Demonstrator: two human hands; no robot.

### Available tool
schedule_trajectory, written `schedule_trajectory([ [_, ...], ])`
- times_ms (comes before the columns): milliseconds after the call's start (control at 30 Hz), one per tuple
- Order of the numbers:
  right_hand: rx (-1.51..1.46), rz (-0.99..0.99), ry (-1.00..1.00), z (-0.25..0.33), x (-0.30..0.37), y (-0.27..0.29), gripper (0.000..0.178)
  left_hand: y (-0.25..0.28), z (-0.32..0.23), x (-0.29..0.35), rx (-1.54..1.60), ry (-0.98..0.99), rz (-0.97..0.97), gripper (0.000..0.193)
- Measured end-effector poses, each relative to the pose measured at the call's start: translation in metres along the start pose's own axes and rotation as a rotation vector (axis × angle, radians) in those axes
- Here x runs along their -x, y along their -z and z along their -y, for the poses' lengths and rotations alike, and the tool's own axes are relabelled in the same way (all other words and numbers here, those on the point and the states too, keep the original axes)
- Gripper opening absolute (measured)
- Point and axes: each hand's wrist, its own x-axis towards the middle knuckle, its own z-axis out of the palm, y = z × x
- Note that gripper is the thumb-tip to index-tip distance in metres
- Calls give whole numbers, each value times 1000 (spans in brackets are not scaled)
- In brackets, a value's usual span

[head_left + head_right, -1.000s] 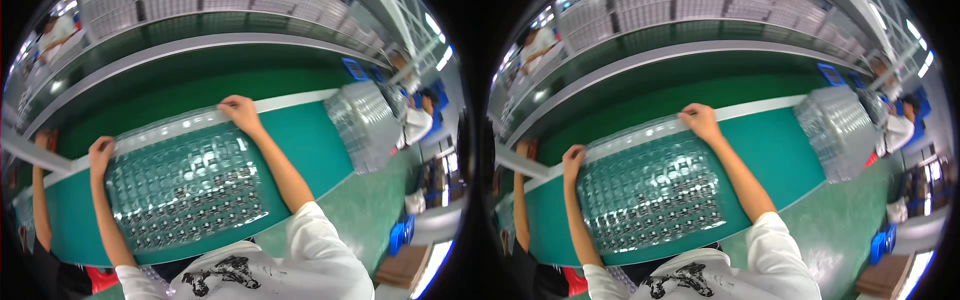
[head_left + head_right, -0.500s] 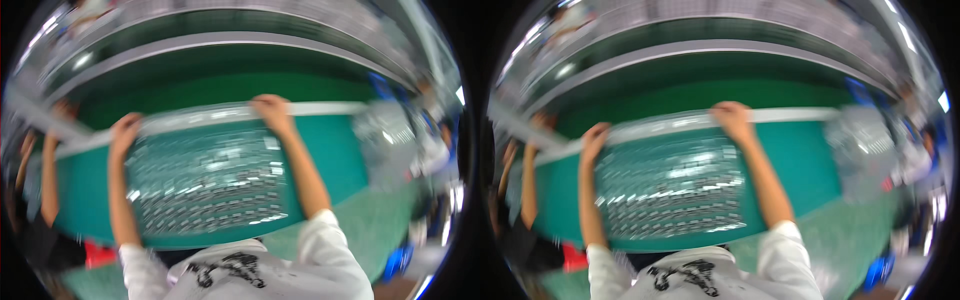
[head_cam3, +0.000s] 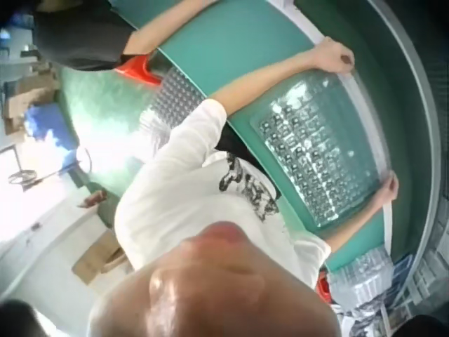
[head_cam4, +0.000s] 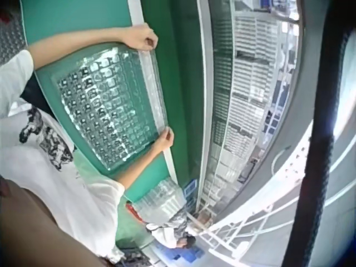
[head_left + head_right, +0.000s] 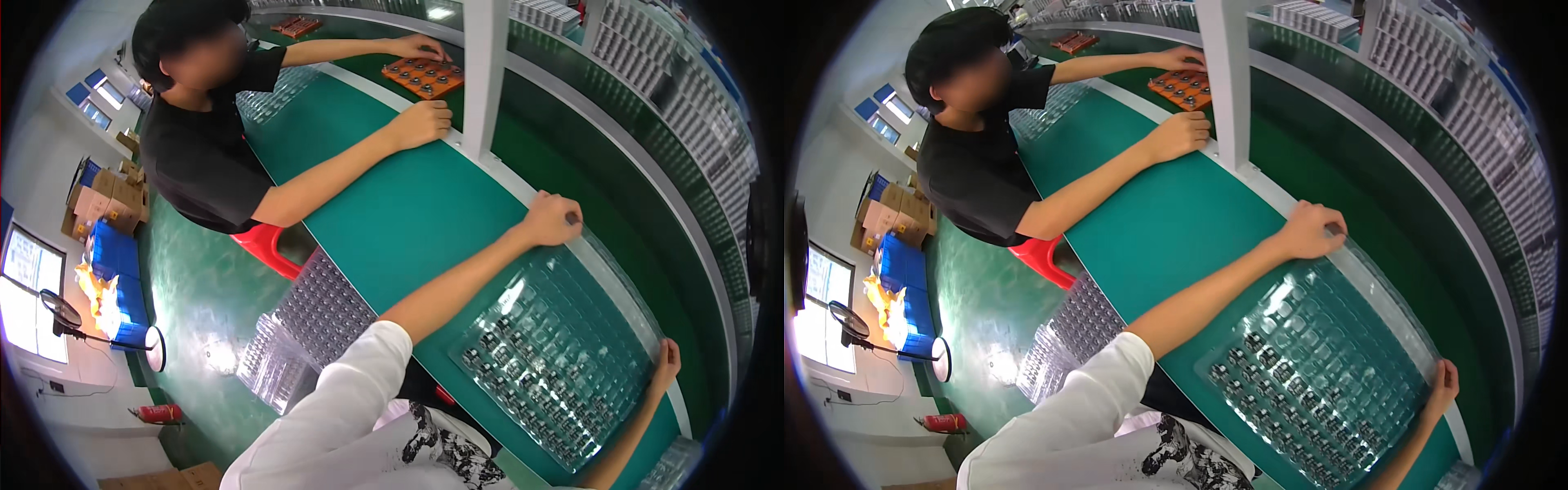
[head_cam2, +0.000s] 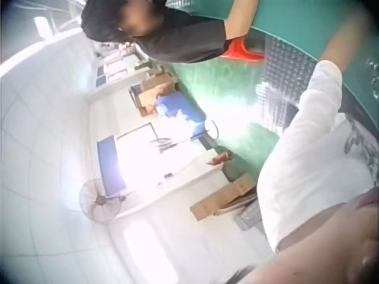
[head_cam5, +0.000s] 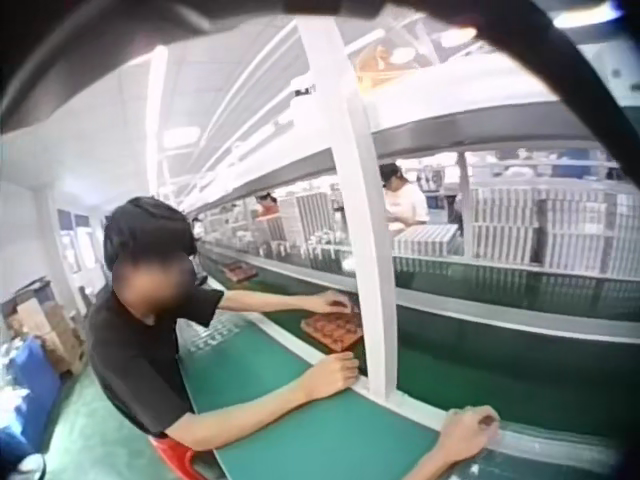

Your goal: Assembling electronic components by placing them into a sorting tray.

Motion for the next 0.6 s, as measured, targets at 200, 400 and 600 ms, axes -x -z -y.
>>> schedule_trajectory([
  [200, 34, -42, -4, -15, -2, 11, 27, -7, -4, -3, -20, 79, -13, 9],
  [400, -15, 13, -95, -21, -2, 20, 32, -9, -6, -2, -27, 89, -64, 10],
  [600, 29, -84, -238, -59, -18, 75, 35, -22, -10, -13, 73, 93, -68, 8],
])
